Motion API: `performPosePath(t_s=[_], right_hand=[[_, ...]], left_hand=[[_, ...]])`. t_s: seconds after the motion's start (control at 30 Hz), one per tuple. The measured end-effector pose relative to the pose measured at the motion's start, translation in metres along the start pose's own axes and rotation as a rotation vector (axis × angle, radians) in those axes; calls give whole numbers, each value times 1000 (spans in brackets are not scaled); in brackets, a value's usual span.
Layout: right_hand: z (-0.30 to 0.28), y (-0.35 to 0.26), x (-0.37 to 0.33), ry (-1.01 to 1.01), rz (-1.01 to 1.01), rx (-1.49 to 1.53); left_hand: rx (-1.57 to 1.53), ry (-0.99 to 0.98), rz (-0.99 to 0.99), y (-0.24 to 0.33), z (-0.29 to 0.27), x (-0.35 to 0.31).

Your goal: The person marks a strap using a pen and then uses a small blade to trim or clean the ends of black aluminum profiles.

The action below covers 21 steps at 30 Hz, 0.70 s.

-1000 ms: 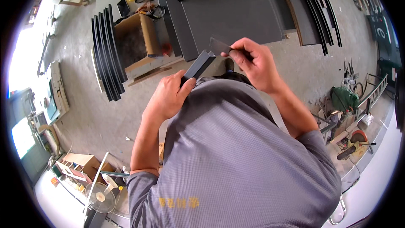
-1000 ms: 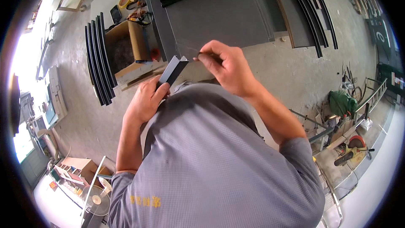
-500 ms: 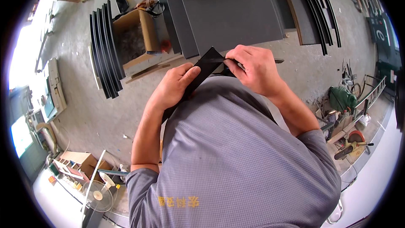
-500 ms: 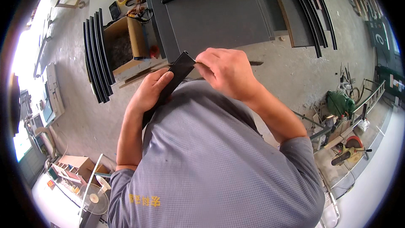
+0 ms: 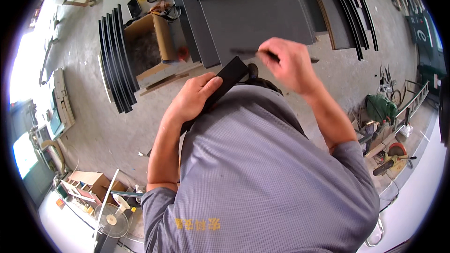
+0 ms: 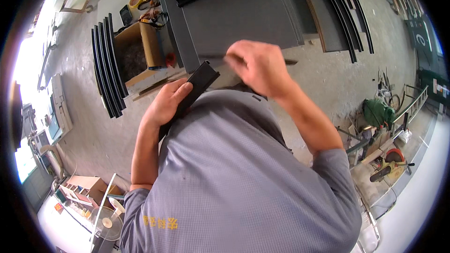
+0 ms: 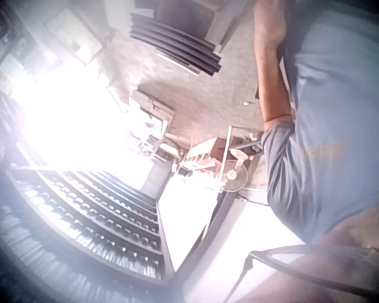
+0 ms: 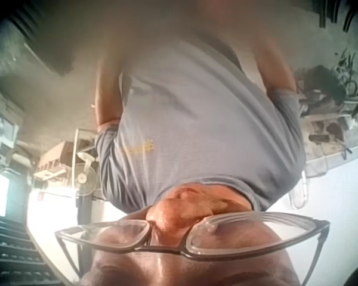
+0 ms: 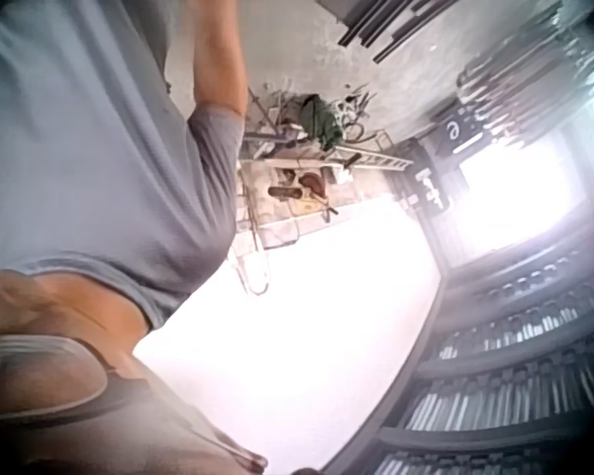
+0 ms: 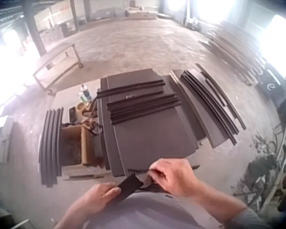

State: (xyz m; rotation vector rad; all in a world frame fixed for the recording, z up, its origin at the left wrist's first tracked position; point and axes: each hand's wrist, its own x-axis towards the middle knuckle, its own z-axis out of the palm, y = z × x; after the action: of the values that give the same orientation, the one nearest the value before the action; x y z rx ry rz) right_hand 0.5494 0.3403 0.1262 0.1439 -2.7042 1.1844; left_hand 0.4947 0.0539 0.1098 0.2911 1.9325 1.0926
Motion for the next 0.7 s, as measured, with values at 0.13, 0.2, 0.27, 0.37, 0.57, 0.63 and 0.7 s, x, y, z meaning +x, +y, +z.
performPosePath(t_s=[0.13, 0.2, 0.27, 0.37, 0.57, 0.63, 0.7], right_hand=[[0, -5, 3, -122, 50, 148], [2, 13, 9, -75, 180, 155], [7, 10, -1, -150, 244, 542], [13, 8, -3, -257, 298, 737], [17, 1, -9, -255, 176, 856], [24, 11, 1, -255, 260, 790], [24, 29, 7, -219, 257, 538]], left_hand=[[-30, -27, 38, 4, -3, -2], [-94, -60, 7, 0, -5, -1], [-159, -81, 17, 1, -7, 0], [-222, -114, 63, 3, -7, -3], [-282, -154, 47, -7, -10, -5], [-273, -177, 85, -6, -11, -5], [-260, -181, 106, -2, -15, -1]])
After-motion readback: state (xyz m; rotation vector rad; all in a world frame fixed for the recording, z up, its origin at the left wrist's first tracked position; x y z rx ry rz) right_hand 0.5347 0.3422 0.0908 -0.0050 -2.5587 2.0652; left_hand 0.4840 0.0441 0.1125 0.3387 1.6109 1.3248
